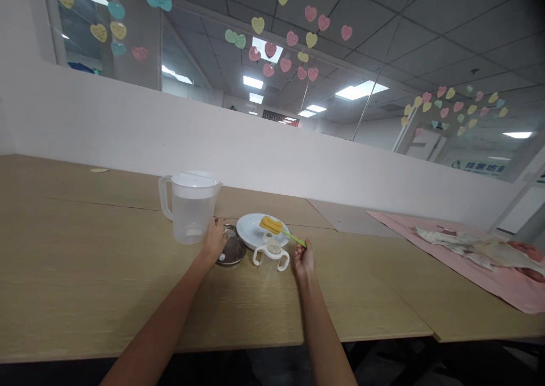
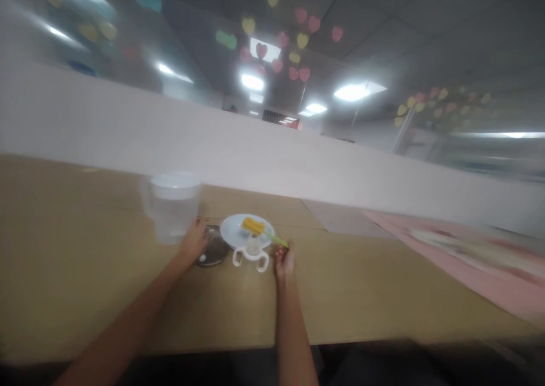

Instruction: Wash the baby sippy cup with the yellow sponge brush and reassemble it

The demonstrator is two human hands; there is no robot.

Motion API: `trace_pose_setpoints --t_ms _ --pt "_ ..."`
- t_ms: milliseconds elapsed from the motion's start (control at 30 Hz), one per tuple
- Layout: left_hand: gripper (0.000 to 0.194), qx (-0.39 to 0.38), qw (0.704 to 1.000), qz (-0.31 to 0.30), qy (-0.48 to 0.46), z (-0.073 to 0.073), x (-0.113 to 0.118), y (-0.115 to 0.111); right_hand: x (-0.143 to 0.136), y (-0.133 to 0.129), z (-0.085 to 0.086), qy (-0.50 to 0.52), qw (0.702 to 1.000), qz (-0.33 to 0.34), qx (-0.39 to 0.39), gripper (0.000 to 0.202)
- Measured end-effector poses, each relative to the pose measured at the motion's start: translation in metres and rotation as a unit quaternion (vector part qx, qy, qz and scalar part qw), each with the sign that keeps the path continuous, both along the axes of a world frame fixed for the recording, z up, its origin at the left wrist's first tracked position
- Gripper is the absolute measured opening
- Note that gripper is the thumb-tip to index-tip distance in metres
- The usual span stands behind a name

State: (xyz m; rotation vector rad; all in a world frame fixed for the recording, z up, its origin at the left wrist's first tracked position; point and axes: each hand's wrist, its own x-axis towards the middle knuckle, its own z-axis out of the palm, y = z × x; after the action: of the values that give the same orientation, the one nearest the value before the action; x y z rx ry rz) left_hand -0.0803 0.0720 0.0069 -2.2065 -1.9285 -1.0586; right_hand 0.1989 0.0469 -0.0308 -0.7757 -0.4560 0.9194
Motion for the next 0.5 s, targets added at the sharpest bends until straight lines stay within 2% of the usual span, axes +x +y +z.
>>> trace_pose_setpoints --t_ms 100,200,267,333,433,500 --pt "0.040 -0.021 1.000 0.005 0.003 0.000 0.000 0.000 0.000 0.000 0.000 -0.002 1.000 -0.027 0.003 0.037" --pt "0.040 -0.026 1.000 -0.007 0.013 -0.001 0.001 0.000 -0.002 0.001 0.000 -0.020 0.996 -0.082 0.001 0.041" --pt "0.041 -0.005 1.000 -0.008 0.019 -0.001 0.003 0.000 -0.004 0.002 0.000 -0.045 0.993 -0.113 0.001 0.044" --pt "0.038 0.049 0.998 -0.019 0.023 0.001 0.007 -0.001 -0.007 0.002 -0.001 -0.067 0.989 -0.132 0.003 0.047" --pt "0.032 0.129 0.987 -0.096 0.028 0.004 0.017 -0.006 -0.009 0.002 -0.001 -0.087 0.985 -0.149 -0.005 0.050" --pt "0.032 0.143 0.976 -0.162 0.035 0.004 0.027 -0.012 -0.010 0.001 0.000 -0.108 0.982 -0.155 -0.017 0.052"
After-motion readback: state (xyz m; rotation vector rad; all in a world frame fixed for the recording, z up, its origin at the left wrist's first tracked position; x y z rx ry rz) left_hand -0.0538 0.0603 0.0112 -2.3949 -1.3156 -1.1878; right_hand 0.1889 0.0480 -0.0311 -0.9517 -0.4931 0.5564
